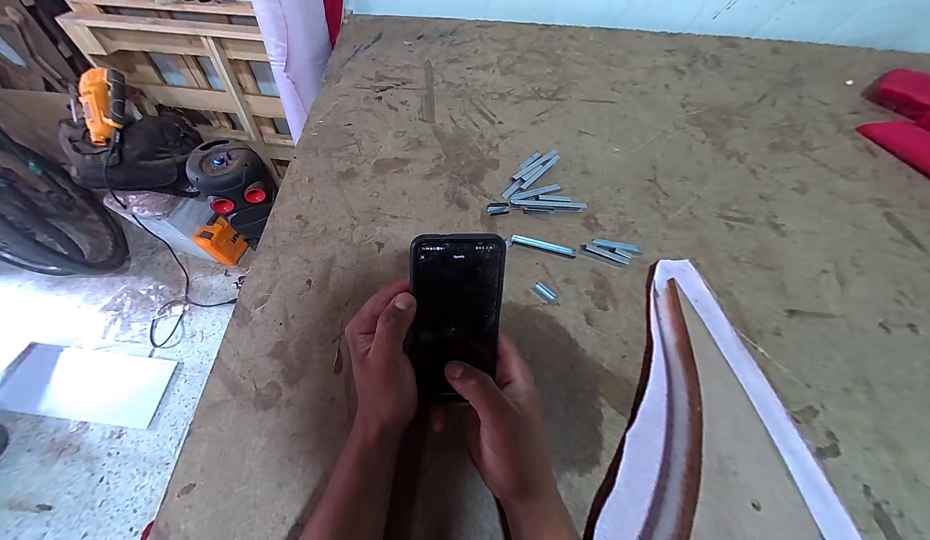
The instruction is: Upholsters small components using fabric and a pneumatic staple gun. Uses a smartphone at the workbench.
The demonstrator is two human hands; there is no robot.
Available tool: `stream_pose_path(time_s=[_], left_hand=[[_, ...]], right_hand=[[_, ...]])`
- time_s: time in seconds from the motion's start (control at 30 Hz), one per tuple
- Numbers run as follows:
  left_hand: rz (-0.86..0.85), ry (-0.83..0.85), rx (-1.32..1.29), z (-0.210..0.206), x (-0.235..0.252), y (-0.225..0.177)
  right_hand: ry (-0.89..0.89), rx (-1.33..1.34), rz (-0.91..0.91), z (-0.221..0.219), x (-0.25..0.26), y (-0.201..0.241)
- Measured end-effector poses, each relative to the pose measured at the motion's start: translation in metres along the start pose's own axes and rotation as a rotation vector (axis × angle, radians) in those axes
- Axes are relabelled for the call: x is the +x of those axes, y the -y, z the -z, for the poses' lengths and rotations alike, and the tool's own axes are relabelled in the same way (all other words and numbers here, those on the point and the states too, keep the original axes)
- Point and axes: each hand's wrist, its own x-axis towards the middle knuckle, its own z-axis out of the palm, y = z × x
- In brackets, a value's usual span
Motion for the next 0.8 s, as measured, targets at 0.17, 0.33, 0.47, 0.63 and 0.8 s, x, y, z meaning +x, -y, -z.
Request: stream_pose_path(time_s=[0.17, 0.33, 0.47, 0.63, 0.8], left_hand=[[-0.001, 0.01, -0.01, -0.0012, 0.0022, 0.0028], [0.015, 0.0, 0.012, -0.0017, 0.0022, 0.0013], [0.018, 0.0, 0.01, -0.0011, 0.0013, 0.0025], [0.032, 0.002, -0.011, -0.0032, 0.0015, 0.0028], [0.04, -0.001, -0.015, -0.0027, 0.0014, 0.0032]], right_hand=[[-0.015, -0.006, -0.004, 0.0005, 0.0002, 0.0006], [-0.018, -0.019, 0.002, -0.0004, 0.0006, 0.0008], [-0.033, -0.02, -0.001, -0.001, -0.0003, 0.0006], [-0.04, -0.029, 0.001, -0.0007, 0.0006, 0.0011], [-0.038, -0.033, -0.003, -0.0005, -0.0001, 0.0006]])
